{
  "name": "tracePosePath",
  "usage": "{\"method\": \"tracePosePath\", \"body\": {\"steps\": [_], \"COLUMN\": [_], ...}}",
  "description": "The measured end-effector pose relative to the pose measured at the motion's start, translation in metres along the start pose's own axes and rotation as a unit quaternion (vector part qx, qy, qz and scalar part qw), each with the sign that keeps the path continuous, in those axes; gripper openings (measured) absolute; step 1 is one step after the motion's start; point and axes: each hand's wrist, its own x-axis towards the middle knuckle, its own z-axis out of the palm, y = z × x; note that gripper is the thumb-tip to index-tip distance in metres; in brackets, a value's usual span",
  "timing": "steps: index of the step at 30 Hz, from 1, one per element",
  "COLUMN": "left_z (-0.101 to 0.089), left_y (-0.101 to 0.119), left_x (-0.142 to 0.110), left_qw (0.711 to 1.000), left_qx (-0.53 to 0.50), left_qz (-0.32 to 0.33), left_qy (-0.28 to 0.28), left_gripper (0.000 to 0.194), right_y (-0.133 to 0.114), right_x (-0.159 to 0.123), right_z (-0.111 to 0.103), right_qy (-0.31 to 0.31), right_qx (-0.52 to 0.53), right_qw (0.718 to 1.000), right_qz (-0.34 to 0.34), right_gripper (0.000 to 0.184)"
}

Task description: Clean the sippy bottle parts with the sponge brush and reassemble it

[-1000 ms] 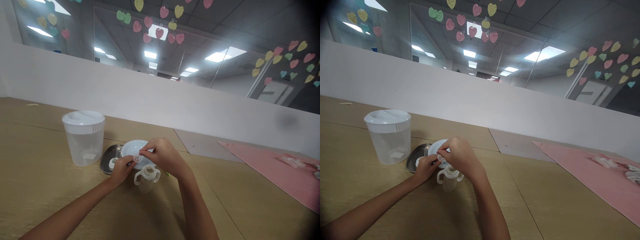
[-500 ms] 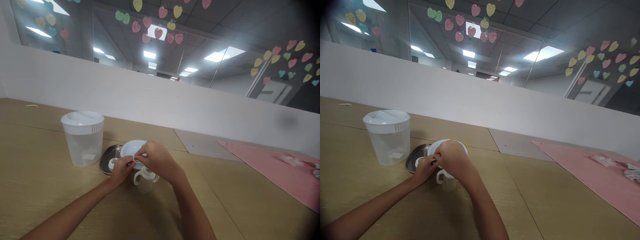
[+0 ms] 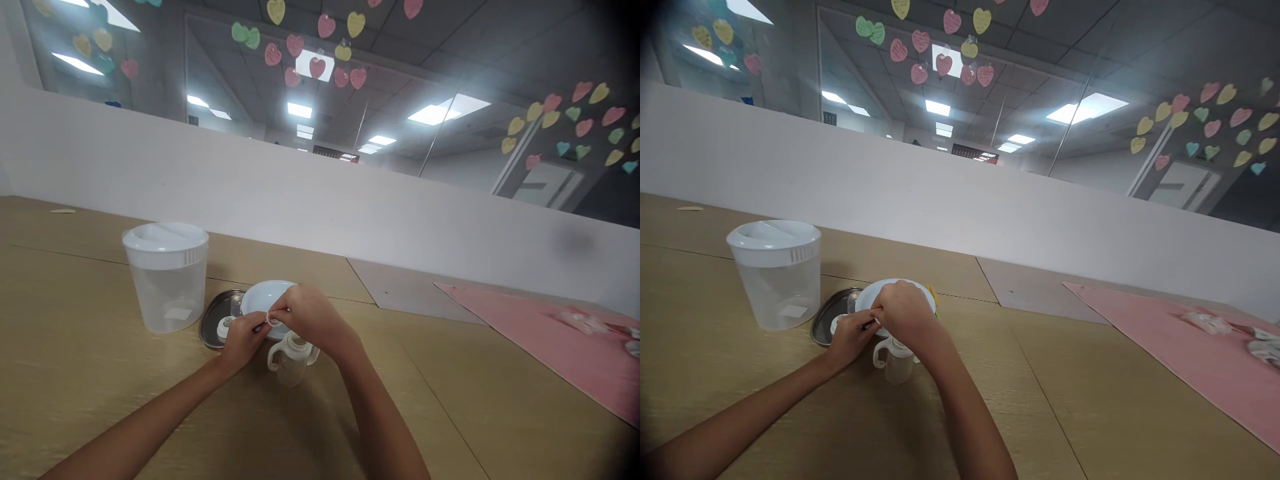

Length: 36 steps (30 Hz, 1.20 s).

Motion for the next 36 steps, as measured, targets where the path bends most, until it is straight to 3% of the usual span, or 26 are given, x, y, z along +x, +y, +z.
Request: {"method": "tracePosePath", "body": {"steps": [13,20,25,31,36], "left_z": [-0.001,-0.002,-0.004,-0.006,-0.004], "left_y": [0.002,0.001,0.001,0.003,0.0], "left_x": [0.0,0.0,0.003,0.008,0.009], "left_qw": [1.0,0.999,0.999,0.999,0.999], "left_qx": [-0.012,-0.026,-0.04,-0.001,0.023], "left_qz": [0.014,-0.015,-0.021,-0.035,-0.025], "left_qy": [0.002,-0.014,-0.017,0.024,0.013], "left_gripper": [0.027,0.03,0.03,0.036,0.032], "right_y": [0.004,0.008,0.014,0.016,0.01], "right_x": [0.008,0.016,0.025,0.03,0.024], "right_z": [0.01,0.023,0.029,0.029,0.024], "right_qy": [0.007,0.014,0.005,0.084,0.149], "right_qx": [-0.043,-0.109,-0.094,-0.117,-0.128], "right_qw": [0.999,0.994,0.996,0.99,0.98], "right_qz": [0.014,0.025,0.007,0.009,-0.017], "right_gripper": [0.019,0.016,0.014,0.016,0.019]}}
